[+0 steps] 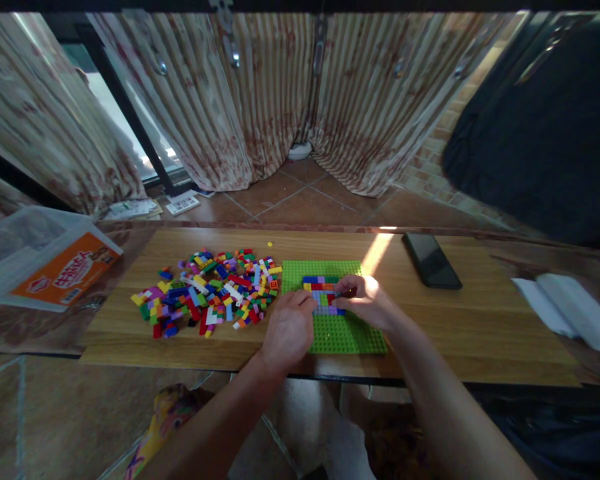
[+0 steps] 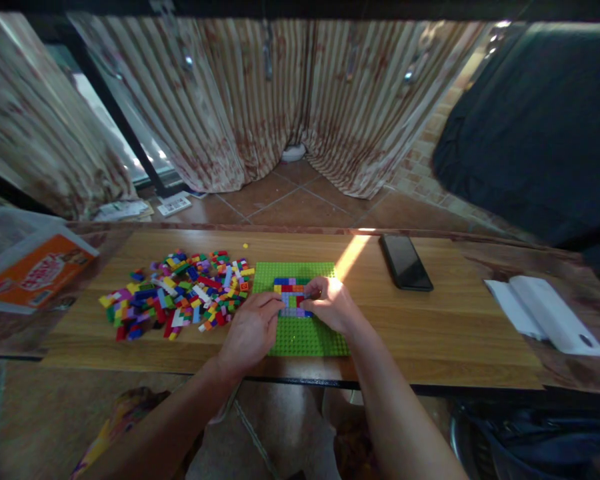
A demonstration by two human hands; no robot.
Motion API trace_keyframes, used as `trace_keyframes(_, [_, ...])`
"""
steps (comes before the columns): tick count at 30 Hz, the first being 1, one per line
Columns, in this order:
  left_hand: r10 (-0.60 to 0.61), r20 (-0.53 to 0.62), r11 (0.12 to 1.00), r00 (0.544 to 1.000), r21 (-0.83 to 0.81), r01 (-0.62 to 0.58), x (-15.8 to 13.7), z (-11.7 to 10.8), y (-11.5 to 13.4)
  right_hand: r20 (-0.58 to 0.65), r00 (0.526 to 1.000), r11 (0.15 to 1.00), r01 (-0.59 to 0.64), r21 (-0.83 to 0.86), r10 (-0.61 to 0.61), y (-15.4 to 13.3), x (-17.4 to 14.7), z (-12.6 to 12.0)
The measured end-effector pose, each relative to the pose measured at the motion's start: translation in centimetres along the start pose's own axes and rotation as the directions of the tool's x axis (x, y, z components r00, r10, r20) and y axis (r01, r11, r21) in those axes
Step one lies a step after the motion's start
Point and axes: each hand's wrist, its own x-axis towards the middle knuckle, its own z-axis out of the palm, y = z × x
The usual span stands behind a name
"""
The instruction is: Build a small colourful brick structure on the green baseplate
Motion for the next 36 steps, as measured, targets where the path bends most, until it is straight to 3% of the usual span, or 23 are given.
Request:
trace_keyframes(7, [-0.08, -0.09, 0.987, 0.993, -0.147, 0.066, 0.3, 0.4, -0.6, 0.004, 0.999, 0.999, 0.036, -0.01, -0.036, -0.1, -0.3, -0.3])
trace_keyframes(14, [-0.11, -0.076, 0.975, 0.991, -0.202, 0.092, 0.6, 0.1, -0.7, -0.185, 0.971, 0.968, 0.108, -0.228, -0.152, -0.9, -0.9, 1.3])
trace_keyframes(18, [-0.106, -0.071, 0.975, 0.992, -0.201, 0.09, 0.5, 0.1, -0.7, -0.233, 0.965, 0.943, 0.04, -0.329, -0.122, -1.1, -1.0, 2.2])
trace_keyframes(27, [-0.118, -0.049, 0.973, 0.992, -0.203, 0.106, 0.5, 0.0, -0.5, -0.3, 0.953, 0.925, -0.072, -0.374, -0.047, -1.5, -0.9, 3.0])
trace_keyframes(36, [-0.119, -0.049, 0.974, 0.992, -0.202, 0.106, 0.5, 0.1, -0.4, -0.323, 0.943, 0.926, -0.057, -0.374, -0.072, -1.0, -0.5, 3.2])
